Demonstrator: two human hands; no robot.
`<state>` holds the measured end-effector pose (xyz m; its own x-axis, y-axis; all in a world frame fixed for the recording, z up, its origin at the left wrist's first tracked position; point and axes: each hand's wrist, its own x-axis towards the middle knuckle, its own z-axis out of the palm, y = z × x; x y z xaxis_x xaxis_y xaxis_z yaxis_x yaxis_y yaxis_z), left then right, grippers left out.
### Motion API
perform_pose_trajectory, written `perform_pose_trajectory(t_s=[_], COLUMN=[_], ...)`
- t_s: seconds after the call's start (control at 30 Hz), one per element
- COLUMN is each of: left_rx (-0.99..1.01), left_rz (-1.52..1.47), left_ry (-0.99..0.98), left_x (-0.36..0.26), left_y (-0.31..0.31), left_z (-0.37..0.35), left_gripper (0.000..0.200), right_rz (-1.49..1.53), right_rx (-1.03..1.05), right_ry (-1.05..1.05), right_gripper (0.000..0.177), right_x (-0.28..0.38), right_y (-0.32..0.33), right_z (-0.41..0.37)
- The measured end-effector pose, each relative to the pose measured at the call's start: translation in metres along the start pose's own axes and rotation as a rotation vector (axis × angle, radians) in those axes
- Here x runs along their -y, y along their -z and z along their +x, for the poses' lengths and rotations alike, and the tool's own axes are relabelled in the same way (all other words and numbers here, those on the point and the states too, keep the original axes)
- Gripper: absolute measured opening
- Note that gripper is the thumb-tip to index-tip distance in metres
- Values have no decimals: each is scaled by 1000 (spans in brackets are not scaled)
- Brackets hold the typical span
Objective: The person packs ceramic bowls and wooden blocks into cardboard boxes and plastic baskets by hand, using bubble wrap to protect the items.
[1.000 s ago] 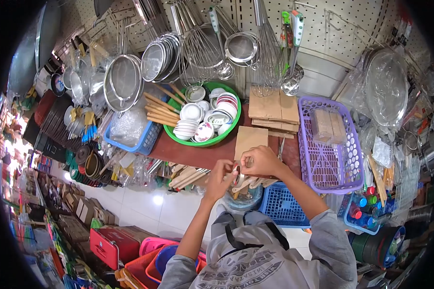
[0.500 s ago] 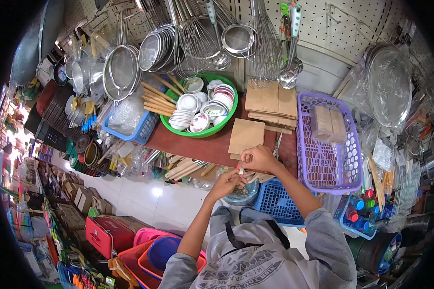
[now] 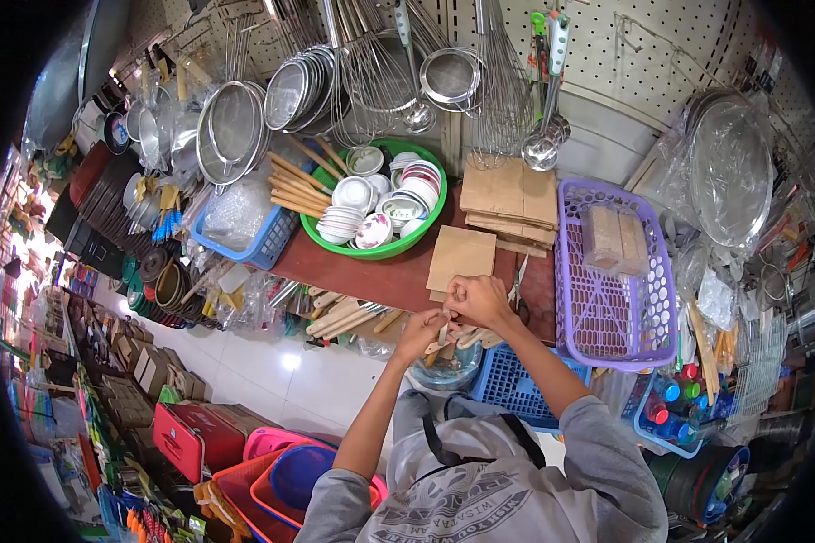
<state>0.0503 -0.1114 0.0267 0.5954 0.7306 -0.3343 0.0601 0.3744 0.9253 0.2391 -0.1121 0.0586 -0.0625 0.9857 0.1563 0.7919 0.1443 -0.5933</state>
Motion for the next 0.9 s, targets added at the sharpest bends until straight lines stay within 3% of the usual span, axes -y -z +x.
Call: perform_pose_trajectory(t_s=[0.17, 0.37, 0.67, 0.9], left_rx=[-37, -142, -1, 1], left_rz=[88, 13, -82, -109], left_ry=[33, 43, 49, 26], left_x=[3, -4, 0, 1], left_y=[4, -1, 12, 12], left_z=[8, 11, 22, 22], left_gripper=[23, 41, 42, 39], right_rz=[-45, -97, -69, -76], right_rx=[-22, 12, -25, -8], right_ry=[23, -26, -42, -55], right_gripper=[19, 17, 15, 14], right_x=[-9, -7, -12, -12], right_y=[-8, -3, -4, -6], right_z=[6, 10, 13, 15])
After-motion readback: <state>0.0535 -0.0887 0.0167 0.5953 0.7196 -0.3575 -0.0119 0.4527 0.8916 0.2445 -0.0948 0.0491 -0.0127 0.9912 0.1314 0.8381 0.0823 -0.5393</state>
